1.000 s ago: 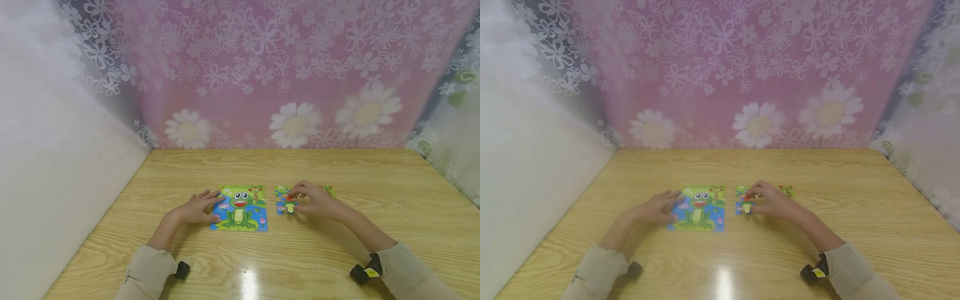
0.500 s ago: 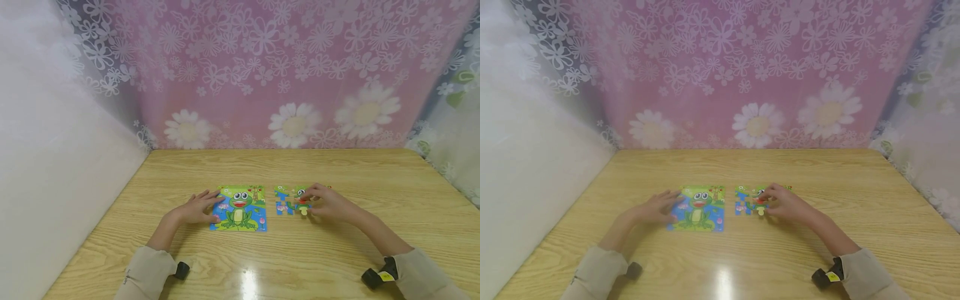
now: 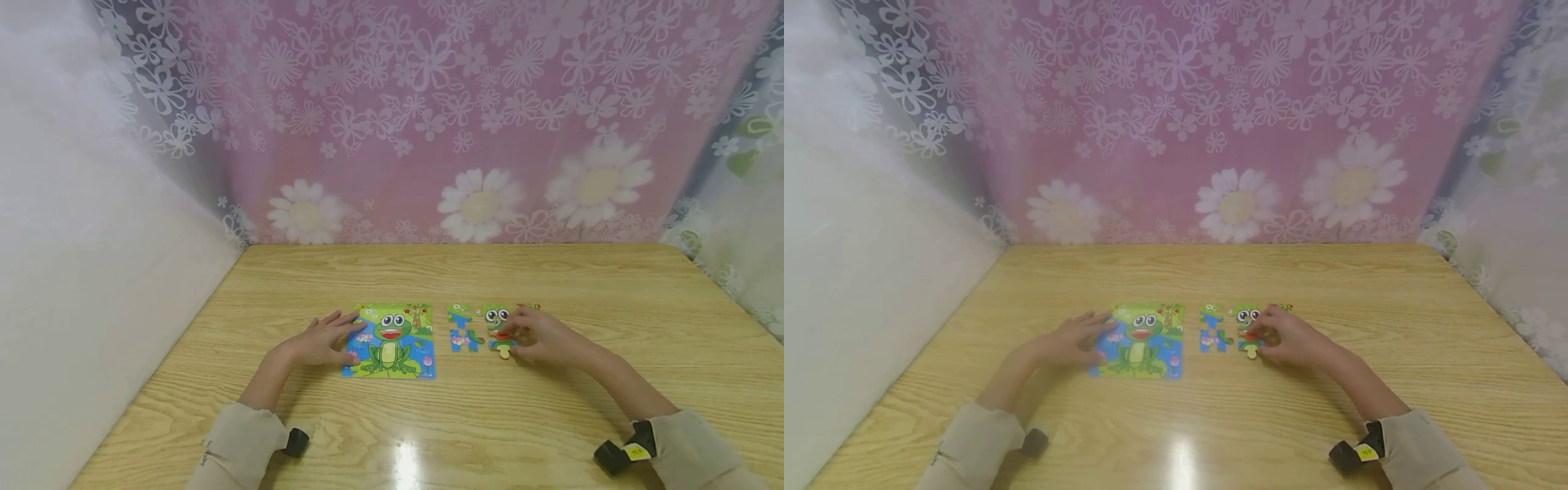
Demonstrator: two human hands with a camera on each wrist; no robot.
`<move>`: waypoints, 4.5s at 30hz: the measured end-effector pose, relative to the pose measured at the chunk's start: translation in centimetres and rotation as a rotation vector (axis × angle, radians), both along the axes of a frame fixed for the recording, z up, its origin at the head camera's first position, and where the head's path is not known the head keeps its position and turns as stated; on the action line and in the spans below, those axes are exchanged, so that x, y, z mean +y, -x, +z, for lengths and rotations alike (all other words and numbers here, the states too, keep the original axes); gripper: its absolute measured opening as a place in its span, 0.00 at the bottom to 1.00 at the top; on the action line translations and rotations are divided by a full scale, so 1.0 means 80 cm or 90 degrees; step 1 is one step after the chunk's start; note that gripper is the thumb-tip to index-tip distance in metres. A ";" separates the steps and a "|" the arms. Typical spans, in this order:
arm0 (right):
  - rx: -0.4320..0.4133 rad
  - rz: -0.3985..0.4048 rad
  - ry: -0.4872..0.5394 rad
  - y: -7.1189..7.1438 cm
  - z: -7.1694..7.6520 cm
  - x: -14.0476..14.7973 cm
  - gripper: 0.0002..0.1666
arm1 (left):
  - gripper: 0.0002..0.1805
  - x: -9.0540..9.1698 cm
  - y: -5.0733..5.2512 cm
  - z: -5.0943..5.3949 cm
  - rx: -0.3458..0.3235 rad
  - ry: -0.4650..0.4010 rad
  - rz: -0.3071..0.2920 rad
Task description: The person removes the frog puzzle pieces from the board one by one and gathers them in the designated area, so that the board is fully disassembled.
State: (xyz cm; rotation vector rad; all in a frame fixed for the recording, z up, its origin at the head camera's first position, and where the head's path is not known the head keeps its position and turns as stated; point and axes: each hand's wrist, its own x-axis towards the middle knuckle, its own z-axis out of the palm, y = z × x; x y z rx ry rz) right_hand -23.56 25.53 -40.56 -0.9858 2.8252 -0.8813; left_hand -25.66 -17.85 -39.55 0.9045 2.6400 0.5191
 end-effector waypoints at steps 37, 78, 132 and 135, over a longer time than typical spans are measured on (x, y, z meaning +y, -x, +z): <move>-0.051 0.016 0.017 0.007 -0.006 0.011 0.15 | 0.39 0.001 0.000 0.002 -0.009 -0.013 -0.005; -0.037 0.079 -0.056 0.035 0.012 -0.165 0.21 | 0.38 0.003 -0.006 0.009 -0.019 -0.017 -0.004; 0.025 0.112 -0.017 0.025 0.031 -0.119 0.20 | 0.39 0.000 -0.002 0.000 -0.009 -0.025 -0.006; 0.035 0.104 -0.011 0.021 0.032 -0.107 0.20 | 0.39 -0.001 -0.002 0.000 -0.007 -0.021 -0.007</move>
